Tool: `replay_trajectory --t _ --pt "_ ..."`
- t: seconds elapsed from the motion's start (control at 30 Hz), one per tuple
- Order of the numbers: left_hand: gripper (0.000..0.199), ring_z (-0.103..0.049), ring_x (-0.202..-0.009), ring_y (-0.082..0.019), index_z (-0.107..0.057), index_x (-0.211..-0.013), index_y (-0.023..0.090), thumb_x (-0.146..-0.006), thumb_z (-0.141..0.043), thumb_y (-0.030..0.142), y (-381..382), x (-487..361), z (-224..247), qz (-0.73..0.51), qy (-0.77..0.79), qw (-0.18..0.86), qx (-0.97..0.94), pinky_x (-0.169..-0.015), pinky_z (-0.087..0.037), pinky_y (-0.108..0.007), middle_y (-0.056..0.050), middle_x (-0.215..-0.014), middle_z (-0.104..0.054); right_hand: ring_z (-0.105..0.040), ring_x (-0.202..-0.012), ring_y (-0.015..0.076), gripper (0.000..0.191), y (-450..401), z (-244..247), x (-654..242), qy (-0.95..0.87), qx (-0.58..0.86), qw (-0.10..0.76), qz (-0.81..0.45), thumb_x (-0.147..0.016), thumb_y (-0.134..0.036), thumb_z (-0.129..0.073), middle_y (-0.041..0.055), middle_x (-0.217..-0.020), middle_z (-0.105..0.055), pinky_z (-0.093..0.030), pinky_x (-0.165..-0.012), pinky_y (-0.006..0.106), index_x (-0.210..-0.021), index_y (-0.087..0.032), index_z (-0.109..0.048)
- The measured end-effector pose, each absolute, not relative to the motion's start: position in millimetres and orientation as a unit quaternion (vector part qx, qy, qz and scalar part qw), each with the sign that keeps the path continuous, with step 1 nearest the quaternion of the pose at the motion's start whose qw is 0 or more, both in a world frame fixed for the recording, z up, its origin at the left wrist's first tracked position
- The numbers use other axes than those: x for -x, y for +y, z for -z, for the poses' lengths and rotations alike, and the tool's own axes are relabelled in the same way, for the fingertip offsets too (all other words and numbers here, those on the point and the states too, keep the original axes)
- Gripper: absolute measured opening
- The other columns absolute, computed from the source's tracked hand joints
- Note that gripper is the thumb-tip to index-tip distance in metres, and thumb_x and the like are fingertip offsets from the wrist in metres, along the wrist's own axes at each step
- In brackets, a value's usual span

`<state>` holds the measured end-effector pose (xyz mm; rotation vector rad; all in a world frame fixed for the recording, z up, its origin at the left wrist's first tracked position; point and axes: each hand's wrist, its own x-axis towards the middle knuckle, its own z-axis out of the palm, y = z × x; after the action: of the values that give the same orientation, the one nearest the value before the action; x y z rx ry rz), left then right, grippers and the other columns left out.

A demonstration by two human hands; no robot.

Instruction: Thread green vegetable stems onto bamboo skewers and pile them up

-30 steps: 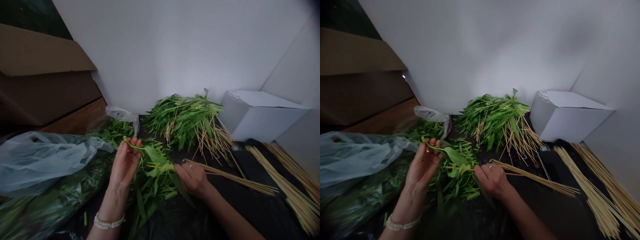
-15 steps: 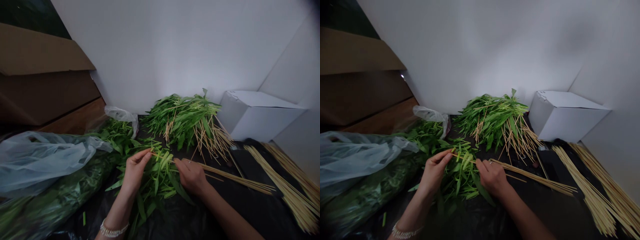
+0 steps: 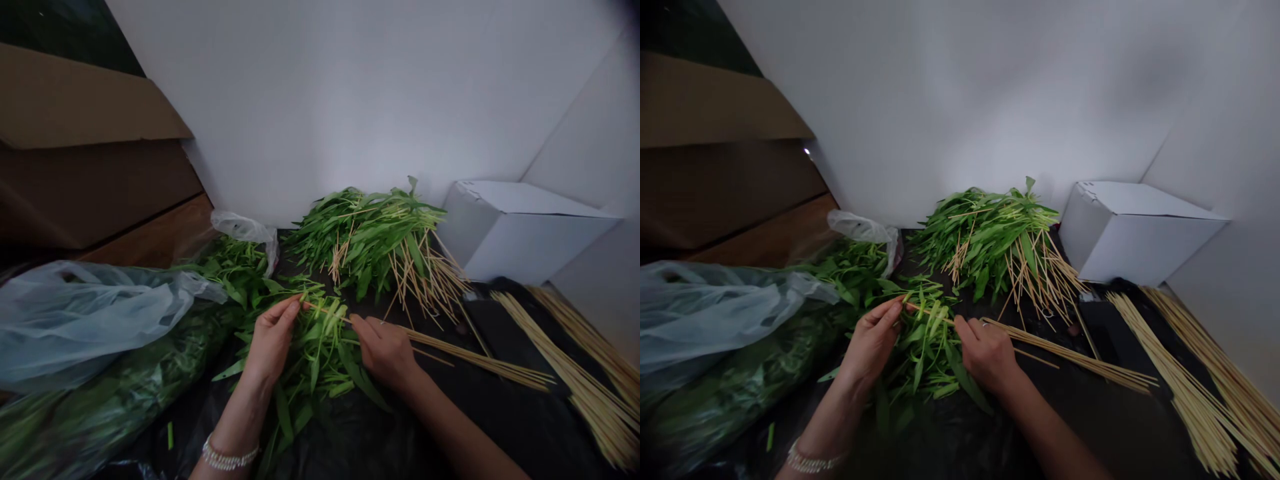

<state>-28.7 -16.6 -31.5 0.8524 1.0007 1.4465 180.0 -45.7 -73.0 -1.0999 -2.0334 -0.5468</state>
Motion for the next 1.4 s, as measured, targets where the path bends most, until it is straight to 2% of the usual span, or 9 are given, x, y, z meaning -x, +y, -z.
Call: replay_trajectory --t 0.13,0.67,1.03,1.4 --pt "0.034 -0.065 -0.078 -0.014 -0.079 -0.087 0.018 -0.059 -0.086 0.035 -16.7 28.0 30.6 -0.611 0.426 0.563 -0.358 -0.078 -0.047 -0.023 -0.004 -0.080 -0.077 -0.052 -0.057 0.0129 0.028 -45.7 72.6 -180.0 -0.794 0.427 0.377 0.211 -0.091 -0.011 -0.041 0.0014 -0.066 -0.056 -0.033 -0.054 0.029 -0.108 -0.010 -0.063" --pt "0.031 -0.066 -0.078 -0.017 -0.079 -0.084 0.018 -0.058 -0.086 0.033 -13.9 33.8 33.8 -0.596 0.462 0.521 -0.401 -0.081 -0.048 -0.030 -0.006 -0.083 -0.077 -0.050 -0.056 0.0124 0.028 -47.2 70.3 -177.6 -0.794 0.428 0.374 0.214 -0.089 -0.010 -0.041 0.0008 -0.065 -0.055 -0.033 -0.053 0.028 -0.106 -0.011 -0.064" --pt "0.027 -0.068 -0.072 -0.015 -0.077 -0.074 0.016 -0.051 -0.090 0.023 -15.0 32.2 28.7 -0.557 0.423 0.631 -0.337 -0.077 -0.052 -0.028 -0.005 -0.078 -0.076 -0.049 -0.054 0.0111 0.029 -47.2 75.7 -174.7 -0.796 0.417 0.379 0.220 -0.088 -0.009 -0.041 0.0013 -0.067 -0.057 -0.033 -0.052 0.026 -0.107 -0.010 -0.062" --pt "0.025 -0.066 -0.069 -0.014 -0.076 -0.075 0.016 -0.056 -0.088 0.028 -16.8 30.5 33.3 -0.524 0.451 0.610 -0.387 -0.071 -0.051 -0.025 -0.005 -0.083 -0.076 -0.048 -0.053 0.0112 0.028 -46.0 77.9 -174.9 -0.797 0.418 0.372 0.226 -0.088 -0.009 -0.041 0.0007 -0.066 -0.055 -0.031 -0.052 0.028 -0.106 -0.010 -0.062"
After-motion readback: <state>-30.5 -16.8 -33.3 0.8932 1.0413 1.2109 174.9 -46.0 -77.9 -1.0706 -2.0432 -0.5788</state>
